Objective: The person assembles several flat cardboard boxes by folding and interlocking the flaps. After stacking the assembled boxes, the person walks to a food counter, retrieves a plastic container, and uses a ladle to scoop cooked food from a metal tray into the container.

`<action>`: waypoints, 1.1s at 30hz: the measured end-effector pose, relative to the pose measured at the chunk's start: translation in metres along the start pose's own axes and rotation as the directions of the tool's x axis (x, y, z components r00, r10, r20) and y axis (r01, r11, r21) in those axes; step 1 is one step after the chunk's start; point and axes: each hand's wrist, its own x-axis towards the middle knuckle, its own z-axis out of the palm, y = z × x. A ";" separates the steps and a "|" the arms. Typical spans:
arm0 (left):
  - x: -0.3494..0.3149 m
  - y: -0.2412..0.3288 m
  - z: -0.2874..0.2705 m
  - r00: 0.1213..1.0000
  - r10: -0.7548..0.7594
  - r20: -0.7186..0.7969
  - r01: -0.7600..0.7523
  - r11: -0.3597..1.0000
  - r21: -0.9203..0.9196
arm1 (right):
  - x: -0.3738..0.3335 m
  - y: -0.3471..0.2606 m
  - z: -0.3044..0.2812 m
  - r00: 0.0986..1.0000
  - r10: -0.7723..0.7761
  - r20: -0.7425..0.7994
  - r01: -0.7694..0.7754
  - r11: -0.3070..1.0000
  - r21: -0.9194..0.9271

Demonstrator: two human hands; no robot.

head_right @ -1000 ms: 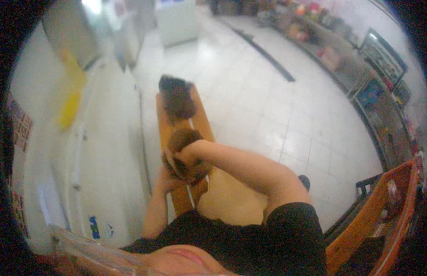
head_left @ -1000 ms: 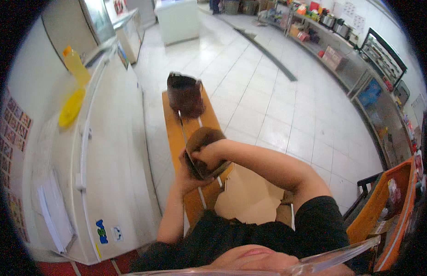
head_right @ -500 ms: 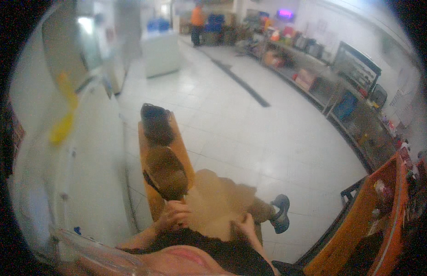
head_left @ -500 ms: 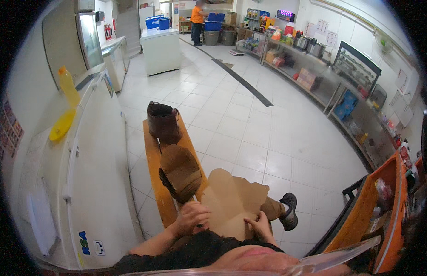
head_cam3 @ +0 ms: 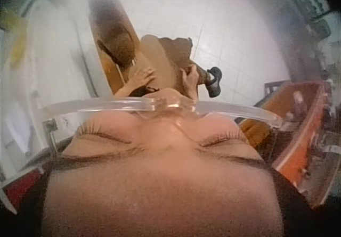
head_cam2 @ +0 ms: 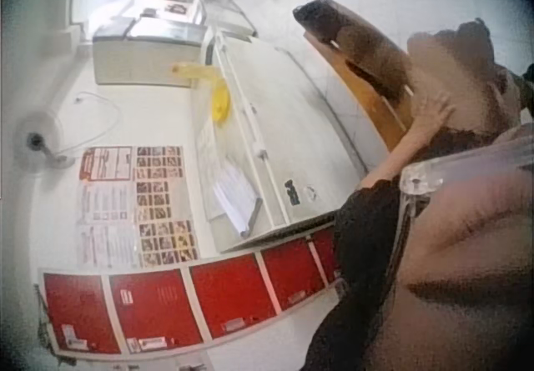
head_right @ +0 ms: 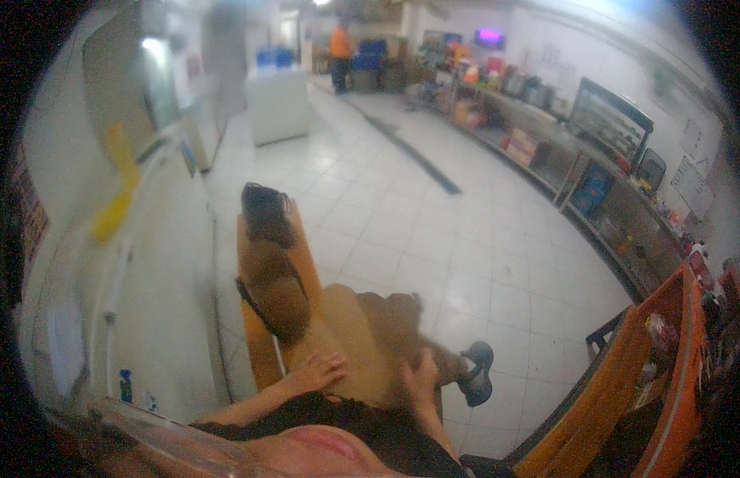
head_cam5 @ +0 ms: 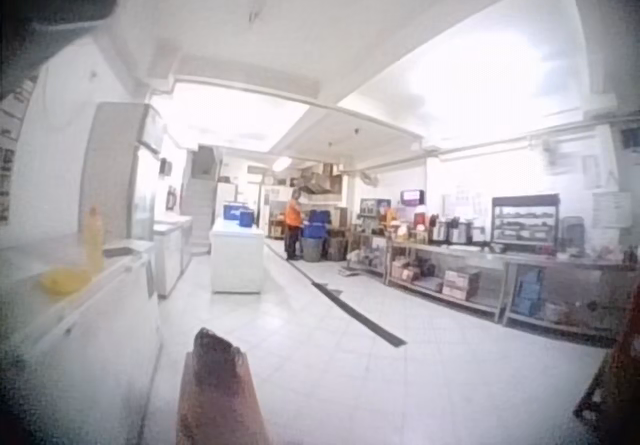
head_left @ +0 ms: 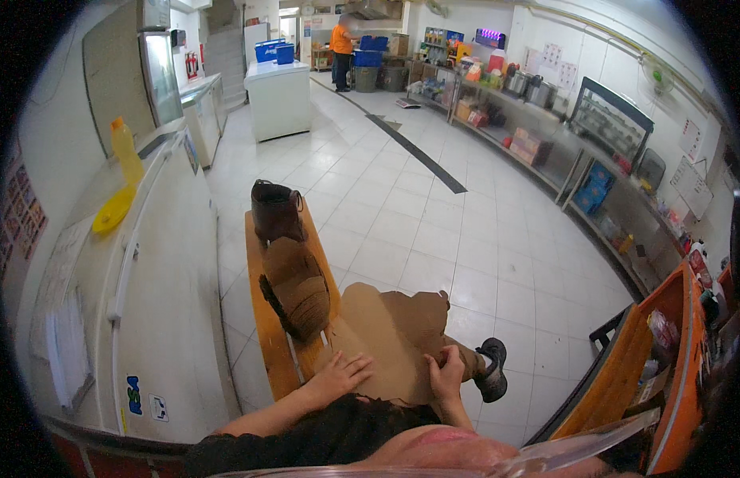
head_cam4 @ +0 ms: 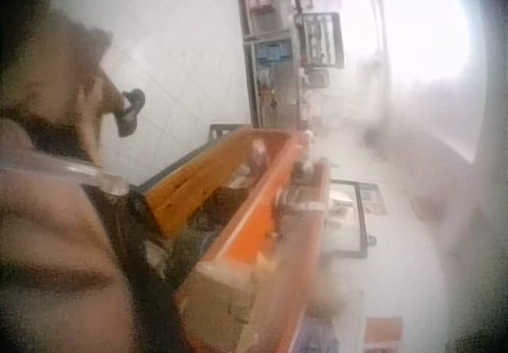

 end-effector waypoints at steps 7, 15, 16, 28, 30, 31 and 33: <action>0.037 0.017 -0.038 1.000 -0.002 0.009 0.004 0.956 -0.292 | 0.002 0.031 -0.017 0.947 -0.198 0.253 0.219 0.974 -0.061; 0.108 0.054 -0.118 0.998 0.051 0.023 -0.014 0.626 -0.780 | 0.033 -0.022 -0.076 0.981 0.178 -0.070 -0.104 0.805 0.584; 0.113 0.061 -0.126 1.000 0.016 0.003 -0.005 0.511 -0.860 | 0.034 -0.023 -0.078 0.983 0.077 -0.167 0.047 0.769 0.638; 0.116 0.077 -0.140 0.783 -0.416 0.463 0.472 -0.088 -0.877 | 0.040 -0.097 -0.082 0.950 -0.181 -0.254 0.293 0.796 0.530; 0.109 0.065 -0.117 0.716 0.001 0.698 0.398 -0.822 -0.407 | 0.033 -0.118 -0.071 0.969 0.189 -0.159 0.047 0.489 0.871; 0.103 0.055 -0.102 0.721 0.242 0.650 0.307 -0.952 0.014 | 0.032 -0.106 -0.068 0.981 0.125 -0.147 0.032 0.645 0.763; 0.102 0.043 -0.087 0.794 0.547 0.266 0.136 -0.586 0.799 | 0.034 -0.082 -0.066 0.995 0.014 -0.097 0.032 0.890 0.454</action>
